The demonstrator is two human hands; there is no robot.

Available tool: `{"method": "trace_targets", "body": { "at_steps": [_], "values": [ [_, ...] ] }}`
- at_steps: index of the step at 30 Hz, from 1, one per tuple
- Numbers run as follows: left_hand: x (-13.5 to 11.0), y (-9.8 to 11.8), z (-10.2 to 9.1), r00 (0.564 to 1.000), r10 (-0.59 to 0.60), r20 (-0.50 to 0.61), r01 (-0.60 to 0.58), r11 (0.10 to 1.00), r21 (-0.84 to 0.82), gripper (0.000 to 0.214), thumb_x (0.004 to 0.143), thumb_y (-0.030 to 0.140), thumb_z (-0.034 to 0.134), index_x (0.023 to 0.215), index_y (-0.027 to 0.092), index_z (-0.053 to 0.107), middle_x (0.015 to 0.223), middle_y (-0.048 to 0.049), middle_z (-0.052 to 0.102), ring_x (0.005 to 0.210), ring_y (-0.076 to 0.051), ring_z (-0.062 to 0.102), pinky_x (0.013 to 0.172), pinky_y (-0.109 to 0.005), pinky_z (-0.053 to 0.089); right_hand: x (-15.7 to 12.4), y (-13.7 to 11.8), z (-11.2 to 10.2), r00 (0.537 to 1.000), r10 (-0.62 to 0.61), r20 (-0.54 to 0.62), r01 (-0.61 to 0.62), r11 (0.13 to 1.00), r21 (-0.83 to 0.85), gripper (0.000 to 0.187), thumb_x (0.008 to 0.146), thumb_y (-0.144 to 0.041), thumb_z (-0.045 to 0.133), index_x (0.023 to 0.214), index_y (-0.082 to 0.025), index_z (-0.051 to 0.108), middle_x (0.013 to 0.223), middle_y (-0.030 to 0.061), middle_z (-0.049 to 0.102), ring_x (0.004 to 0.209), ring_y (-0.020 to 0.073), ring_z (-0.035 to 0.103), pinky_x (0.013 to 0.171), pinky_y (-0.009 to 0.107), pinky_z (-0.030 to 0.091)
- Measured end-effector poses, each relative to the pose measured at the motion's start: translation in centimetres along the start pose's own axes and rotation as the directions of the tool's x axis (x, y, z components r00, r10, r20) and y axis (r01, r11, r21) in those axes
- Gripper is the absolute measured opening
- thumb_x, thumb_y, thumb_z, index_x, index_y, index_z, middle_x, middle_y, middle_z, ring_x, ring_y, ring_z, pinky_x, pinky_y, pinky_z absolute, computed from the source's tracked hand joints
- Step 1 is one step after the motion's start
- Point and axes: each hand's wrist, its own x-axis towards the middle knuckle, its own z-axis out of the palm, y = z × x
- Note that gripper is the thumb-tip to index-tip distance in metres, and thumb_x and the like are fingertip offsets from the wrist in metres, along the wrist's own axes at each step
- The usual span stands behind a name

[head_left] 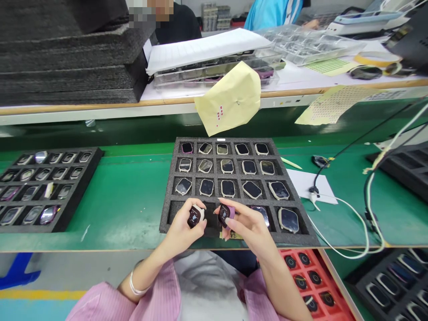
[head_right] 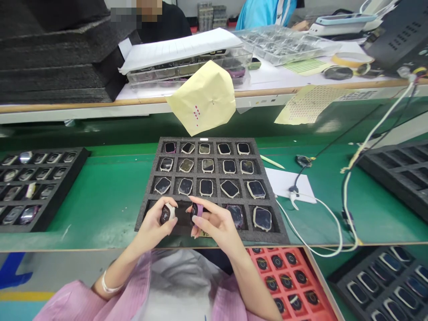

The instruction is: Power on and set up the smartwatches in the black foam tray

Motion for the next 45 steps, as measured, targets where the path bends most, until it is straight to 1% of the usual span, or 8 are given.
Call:
{"method": "trace_targets", "body": {
  "at_steps": [4,10,13,20,28,36,41,45],
  "values": [
    [-0.11,-0.23,0.01,1.000,0.016,0.017,-0.016,0.999,-0.030,0.032,0.084,0.015,0.056,0.114,0.023,0.044,0.077,0.0056,0.044,0.056,-0.007,0.042,0.055,-0.019,0.036,-0.11,-0.08,0.16,1.000,-0.012,-0.001,0.012,1.000,-0.007,0.040,0.084,-0.022,0.070,0.123,-0.026,0.064,0.105,0.0069,0.068,0.061,0.0122,0.065,0.053,0.022,0.055],
    [-0.10,-0.29,-0.27,0.999,0.009,0.040,-0.009,1.000,-0.009,0.028,0.081,0.009,0.055,0.105,0.022,0.047,0.075,0.0058,0.043,0.058,-0.007,0.039,0.054,-0.018,0.033,0.01,-0.02,0.02,1.000,0.006,0.017,-0.006,1.000,0.009,0.038,0.082,-0.021,0.071,0.120,-0.024,0.066,0.103,0.0060,0.068,0.059,0.0108,0.064,0.054,0.021,0.056],
    [-0.13,-0.24,-0.25,0.997,-0.008,0.075,0.012,0.999,-0.041,0.030,0.083,0.013,0.055,0.110,0.022,0.045,0.077,0.0057,0.044,0.054,-0.006,0.039,0.052,-0.018,0.033,-0.10,-0.10,0.12,1.000,-0.003,-0.011,0.003,1.000,-0.011,0.041,0.083,-0.024,0.071,0.123,-0.023,0.064,0.104,0.0073,0.067,0.062,0.0119,0.064,0.055,0.023,0.057],
    [-0.14,-0.19,-0.23,1.000,0.018,-0.010,-0.018,1.000,-0.012,0.027,0.079,0.012,0.058,0.104,0.020,0.050,0.074,0.0049,0.046,0.058,-0.008,0.043,0.055,-0.019,0.035,-0.07,-0.09,0.03,1.000,0.006,0.015,-0.006,1.000,0.005,0.038,0.081,-0.023,0.072,0.119,-0.022,0.067,0.102,0.0070,0.067,0.057,0.0115,0.063,0.053,0.024,0.057],
    [-0.43,-0.28,0.03,1.000,0.021,0.014,-0.020,0.998,-0.059,0.035,0.084,0.017,0.058,0.116,0.023,0.046,0.076,0.0054,0.046,0.050,-0.005,0.043,0.049,-0.018,0.036,-0.16,-0.25,0.11,1.000,0.022,0.005,-0.021,0.999,-0.043,0.044,0.083,-0.026,0.071,0.126,-0.024,0.062,0.104,0.0073,0.067,0.060,0.0116,0.063,0.055,0.023,0.056],
    [-0.10,-0.30,-0.26,1.000,0.000,-0.020,0.001,1.000,0.018,0.025,0.080,0.013,0.057,0.104,0.019,0.051,0.069,0.0062,0.045,0.051,-0.007,0.042,0.050,-0.018,0.037,0.04,-0.26,0.07,1.000,0.023,-0.003,-0.023,1.000,-0.005,0.037,0.083,-0.026,0.071,0.119,-0.022,0.066,0.099,0.0069,0.068,0.056,0.0122,0.062,0.051,0.024,0.055],
    [-0.26,-0.37,-0.02,1.000,-0.006,0.010,0.007,0.997,-0.076,0.033,0.084,0.019,0.057,0.116,0.022,0.047,0.073,0.0057,0.045,0.048,-0.006,0.043,0.045,-0.017,0.036,-0.03,-0.29,0.26,1.000,-0.003,-0.018,0.004,1.000,0.005,0.040,0.083,-0.024,0.071,0.122,-0.021,0.064,0.096,0.0066,0.068,0.056,0.0122,0.063,0.050,0.024,0.055],
    [-0.29,-0.49,0.04,1.000,0.007,-0.011,-0.008,0.996,-0.091,0.033,0.084,0.022,0.059,0.116,0.021,0.048,0.073,0.0050,0.045,0.050,-0.006,0.044,0.046,-0.017,0.037,-0.04,-0.28,0.22,1.000,0.003,-0.025,-0.003,1.000,-0.005,0.042,0.081,-0.026,0.073,0.122,-0.021,0.064,0.099,0.0078,0.068,0.055,0.0124,0.063,0.049,0.025,0.056]
  ]
}}
